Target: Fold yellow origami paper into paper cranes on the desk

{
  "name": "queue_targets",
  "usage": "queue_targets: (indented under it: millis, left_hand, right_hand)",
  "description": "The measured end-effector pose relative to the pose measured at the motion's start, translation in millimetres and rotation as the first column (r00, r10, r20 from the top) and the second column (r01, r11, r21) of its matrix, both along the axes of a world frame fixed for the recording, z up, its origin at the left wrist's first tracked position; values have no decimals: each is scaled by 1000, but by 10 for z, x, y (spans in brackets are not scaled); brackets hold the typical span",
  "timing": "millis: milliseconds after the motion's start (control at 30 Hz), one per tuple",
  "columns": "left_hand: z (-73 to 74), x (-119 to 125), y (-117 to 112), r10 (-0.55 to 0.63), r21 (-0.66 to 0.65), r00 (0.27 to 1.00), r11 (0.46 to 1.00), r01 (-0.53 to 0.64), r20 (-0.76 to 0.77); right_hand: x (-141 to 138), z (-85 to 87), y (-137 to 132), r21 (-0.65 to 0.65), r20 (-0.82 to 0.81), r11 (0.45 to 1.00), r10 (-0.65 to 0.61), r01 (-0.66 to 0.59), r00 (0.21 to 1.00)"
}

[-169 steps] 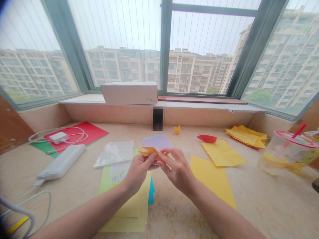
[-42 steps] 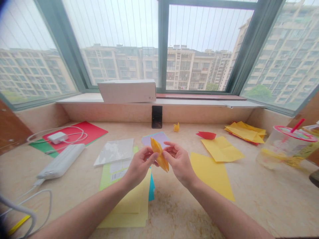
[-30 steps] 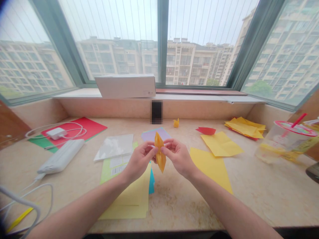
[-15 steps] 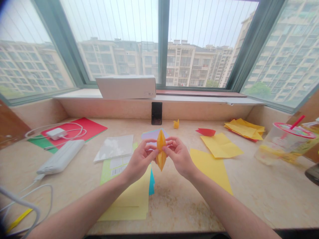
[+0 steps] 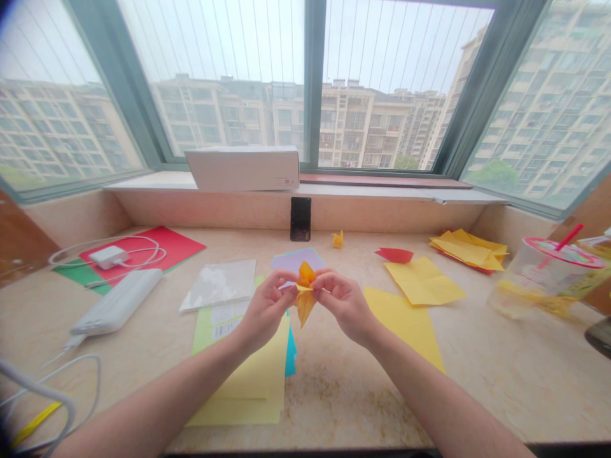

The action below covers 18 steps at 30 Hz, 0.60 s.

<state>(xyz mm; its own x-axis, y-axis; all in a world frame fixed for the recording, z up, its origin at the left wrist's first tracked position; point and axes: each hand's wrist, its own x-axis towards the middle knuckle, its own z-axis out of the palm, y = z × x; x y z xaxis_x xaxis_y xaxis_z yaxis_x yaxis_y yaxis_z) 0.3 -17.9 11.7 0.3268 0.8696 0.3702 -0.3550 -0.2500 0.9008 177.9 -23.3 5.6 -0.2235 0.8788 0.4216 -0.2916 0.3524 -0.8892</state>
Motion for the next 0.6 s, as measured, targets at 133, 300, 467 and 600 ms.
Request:
queue_targets:
  millis: [133, 300, 467, 600]
  left_hand:
    - [37, -15, -36, 18, -18, 1000, 1000, -18, 0]
    - [92, -9, -64, 27, -45, 999, 999, -28, -21]
    - [125, -26, -70, 18, -74, 998, 997, -22, -56]
    - [110, -36, -67, 2, -74, 997, 997, -8, -83]
  right_hand:
    - [33, -12, -5, 17, 4, 1000, -15, 14, 1000]
    - [16, 25, -33, 21, 63, 996, -88, 87, 994]
    - [-31, 96, -68, 15, 94, 991, -136, 135, 986]
    - [-42, 107, -73, -36, 72, 993, -110, 113, 991]
